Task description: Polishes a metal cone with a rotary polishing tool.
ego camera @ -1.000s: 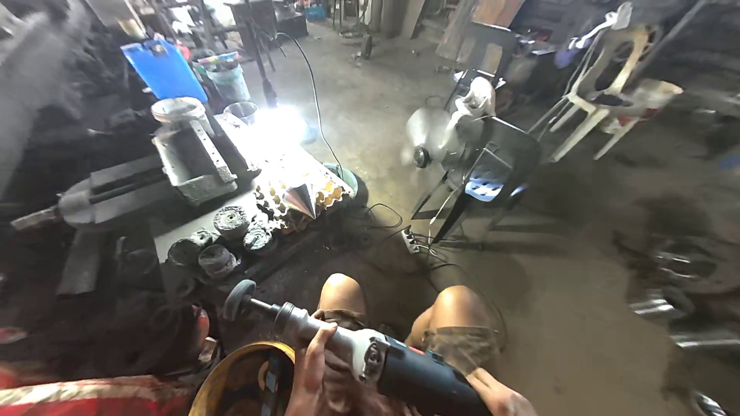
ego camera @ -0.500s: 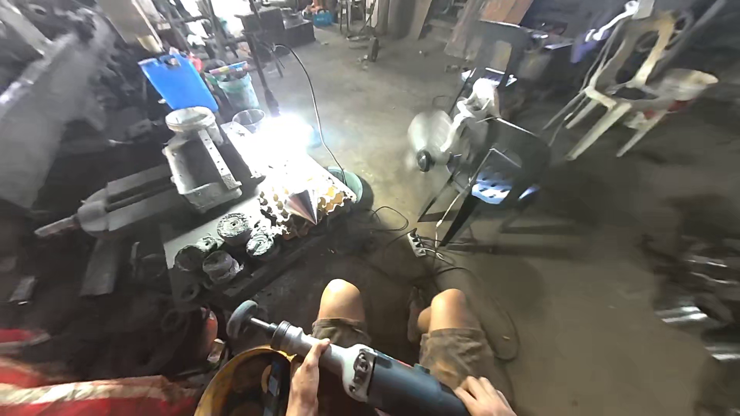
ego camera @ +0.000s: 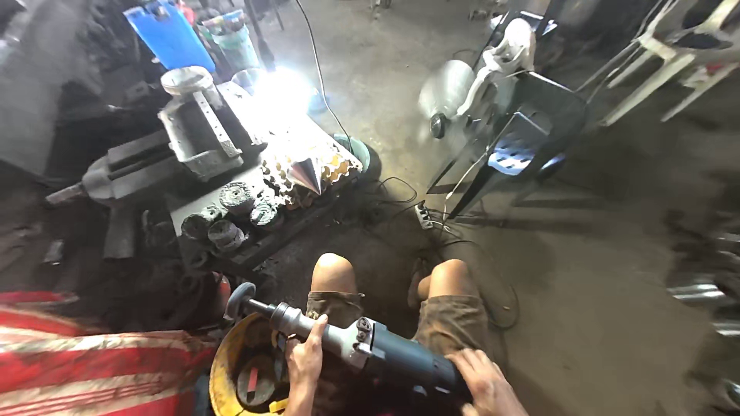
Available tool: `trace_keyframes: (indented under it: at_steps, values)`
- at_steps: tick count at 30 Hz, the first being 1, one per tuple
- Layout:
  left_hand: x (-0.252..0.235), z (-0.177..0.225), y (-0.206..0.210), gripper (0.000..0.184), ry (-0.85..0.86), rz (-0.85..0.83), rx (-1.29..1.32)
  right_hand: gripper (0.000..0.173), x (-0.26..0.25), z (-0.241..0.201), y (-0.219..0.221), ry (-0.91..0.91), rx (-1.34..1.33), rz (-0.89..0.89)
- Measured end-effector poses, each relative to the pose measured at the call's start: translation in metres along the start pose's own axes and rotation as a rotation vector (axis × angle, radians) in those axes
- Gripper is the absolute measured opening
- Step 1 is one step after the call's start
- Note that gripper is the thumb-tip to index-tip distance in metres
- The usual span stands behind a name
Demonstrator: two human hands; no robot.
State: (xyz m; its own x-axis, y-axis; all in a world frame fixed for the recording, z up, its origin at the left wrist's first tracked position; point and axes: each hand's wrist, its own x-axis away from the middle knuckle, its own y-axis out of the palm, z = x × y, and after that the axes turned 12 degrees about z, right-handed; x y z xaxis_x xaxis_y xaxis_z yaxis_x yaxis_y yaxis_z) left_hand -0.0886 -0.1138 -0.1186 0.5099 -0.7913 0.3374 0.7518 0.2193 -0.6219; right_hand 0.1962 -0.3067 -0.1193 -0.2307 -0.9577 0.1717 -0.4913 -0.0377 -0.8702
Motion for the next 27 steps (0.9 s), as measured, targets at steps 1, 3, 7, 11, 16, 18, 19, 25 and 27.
trace_keyframes:
  at_steps: [1,3,7,11,16,18,19,25,27]
  values:
    - [0.000,0.000,0.000,0.065,0.021,0.000,-0.014,0.065,0.002,-0.001,0.000,0.016,-0.004,0.011]
    - [-0.001,0.003,-0.001,0.068,0.064,-0.018,-0.077,0.071,0.003,0.000,0.002,0.027,-0.020,0.055]
    - [-0.007,0.020,-0.021,0.087,0.139,-0.166,-0.457,0.091,0.005,-0.007,-0.002,0.017,-0.028,0.095]
    - [-0.013,0.044,-0.032,0.095,0.211,-0.261,-0.779,0.100,0.001,-0.025,0.011,0.002,0.042,0.162]
    - [-0.006,0.068,-0.048,0.066,0.497,-0.242,-0.772,0.096,-0.007,-0.015,0.031,-0.095,0.031,0.362]
    - [-0.006,0.071,-0.044,0.047,0.801,-0.219,-0.550,0.096,-0.011,-0.009,0.032,-0.140,0.007,0.404]
    - [-0.006,0.075,-0.039,0.038,0.930,-0.260,-0.466,0.097,-0.013,-0.008,0.030,-0.150,-0.003,0.407]
    - [-0.007,0.099,-0.014,0.039,1.194,-0.665,-0.788,0.098,-0.019,-0.010,0.023,-0.153,-0.011,0.369]
    - [-0.013,0.098,-0.012,0.042,1.213,-0.694,-0.931,0.099,-0.019,-0.009,0.023,-0.147,-0.010,0.370]
